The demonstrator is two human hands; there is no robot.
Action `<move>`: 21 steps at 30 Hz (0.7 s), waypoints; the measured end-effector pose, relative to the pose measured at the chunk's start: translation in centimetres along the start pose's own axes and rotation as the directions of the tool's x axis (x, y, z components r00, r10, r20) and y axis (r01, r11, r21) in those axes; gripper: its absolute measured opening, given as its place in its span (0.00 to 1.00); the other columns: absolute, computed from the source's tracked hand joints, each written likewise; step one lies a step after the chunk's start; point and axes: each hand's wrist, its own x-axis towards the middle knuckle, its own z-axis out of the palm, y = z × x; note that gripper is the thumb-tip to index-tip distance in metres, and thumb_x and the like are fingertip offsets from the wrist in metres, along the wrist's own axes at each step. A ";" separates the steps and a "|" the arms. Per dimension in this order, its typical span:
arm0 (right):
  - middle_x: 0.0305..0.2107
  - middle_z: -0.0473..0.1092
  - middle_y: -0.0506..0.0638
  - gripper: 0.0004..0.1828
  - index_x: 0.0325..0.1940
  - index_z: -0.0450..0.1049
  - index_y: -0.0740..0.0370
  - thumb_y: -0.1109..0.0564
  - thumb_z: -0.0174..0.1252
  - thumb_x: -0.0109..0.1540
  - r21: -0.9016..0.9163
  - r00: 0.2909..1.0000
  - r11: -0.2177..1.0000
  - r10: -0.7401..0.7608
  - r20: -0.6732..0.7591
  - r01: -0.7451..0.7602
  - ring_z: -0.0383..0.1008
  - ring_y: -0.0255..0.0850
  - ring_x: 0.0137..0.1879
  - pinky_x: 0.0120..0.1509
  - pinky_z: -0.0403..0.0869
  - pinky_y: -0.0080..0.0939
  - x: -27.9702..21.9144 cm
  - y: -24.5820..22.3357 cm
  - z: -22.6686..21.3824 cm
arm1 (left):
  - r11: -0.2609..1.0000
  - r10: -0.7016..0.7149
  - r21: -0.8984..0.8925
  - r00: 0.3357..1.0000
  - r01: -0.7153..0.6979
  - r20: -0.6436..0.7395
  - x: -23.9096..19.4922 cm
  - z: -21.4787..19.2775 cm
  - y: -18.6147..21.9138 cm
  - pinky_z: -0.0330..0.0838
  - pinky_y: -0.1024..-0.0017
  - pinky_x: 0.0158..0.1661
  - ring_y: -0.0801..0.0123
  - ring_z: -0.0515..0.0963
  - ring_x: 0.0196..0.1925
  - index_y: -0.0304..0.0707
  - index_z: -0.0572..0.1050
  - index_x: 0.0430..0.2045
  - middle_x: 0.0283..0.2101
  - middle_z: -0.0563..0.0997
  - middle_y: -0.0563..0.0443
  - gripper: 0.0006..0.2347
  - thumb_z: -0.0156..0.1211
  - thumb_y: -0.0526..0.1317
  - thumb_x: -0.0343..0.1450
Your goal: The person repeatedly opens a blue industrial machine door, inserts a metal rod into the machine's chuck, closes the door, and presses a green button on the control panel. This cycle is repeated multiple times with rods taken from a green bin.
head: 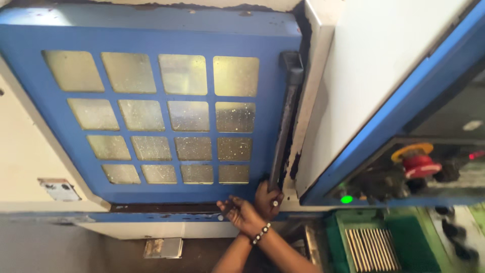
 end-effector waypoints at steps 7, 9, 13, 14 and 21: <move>0.42 0.73 0.69 0.09 0.52 0.63 0.67 0.59 0.43 0.71 -0.102 0.997 0.992 0.080 0.014 -0.078 0.79 0.61 0.51 0.50 0.83 0.52 -1.5 0.3 -0.6 | 0.993 0.003 0.116 0.997 0.007 -0.081 -0.8 0.8 0.5 0.65 0.52 0.37 0.45 0.73 0.37 0.36 0.77 0.26 0.34 0.73 0.38 0.11 0.58 0.45 0.70; 0.43 0.73 0.68 0.09 0.52 0.64 0.66 0.59 0.43 0.70 -0.119 0.995 0.989 0.095 0.035 -0.090 0.79 0.61 0.52 0.51 0.83 0.51 -1.9 0.0 -0.1 | 0.993 -0.002 0.118 0.995 0.013 -0.095 -0.6 0.9 0.6 0.64 0.52 0.37 0.44 0.72 0.37 0.37 0.76 0.25 0.34 0.73 0.38 0.10 0.58 0.45 0.69; 0.48 0.73 0.76 0.09 0.54 0.63 0.64 0.59 0.43 0.71 -0.116 0.992 0.993 0.051 0.112 -0.038 0.77 0.60 0.52 0.52 0.82 0.49 -1.6 -0.2 1.0 | 0.999 -0.005 0.054 0.999 0.007 -0.039 -0.4 0.3 0.6 0.66 0.53 0.38 0.45 0.73 0.38 0.37 0.76 0.26 0.35 0.73 0.39 0.08 0.58 0.43 0.69; 0.48 0.72 0.75 0.08 0.53 0.63 0.64 0.60 0.43 0.71 -0.065 0.996 0.997 0.035 0.076 -0.030 0.78 0.60 0.53 0.52 0.82 0.48 -1.7 0.4 1.1 | 0.999 -0.021 0.035 1.000 0.021 -0.002 -0.5 -0.2 0.7 0.66 0.54 0.38 0.46 0.74 0.38 0.37 0.77 0.27 0.35 0.74 0.40 0.07 0.59 0.42 0.70; 0.49 0.72 0.71 0.11 0.50 0.63 0.72 0.59 0.46 0.70 0.057 0.999 0.998 0.037 0.034 -0.038 0.79 0.60 0.53 0.49 0.83 0.47 -0.1 0.1 1.6 | 0.996 0.050 0.073 0.999 -0.050 -0.011 0.2 -0.2 0.2 0.65 0.53 0.36 0.45 0.73 0.36 0.37 0.79 0.27 0.34 0.72 0.39 0.07 0.61 0.42 0.67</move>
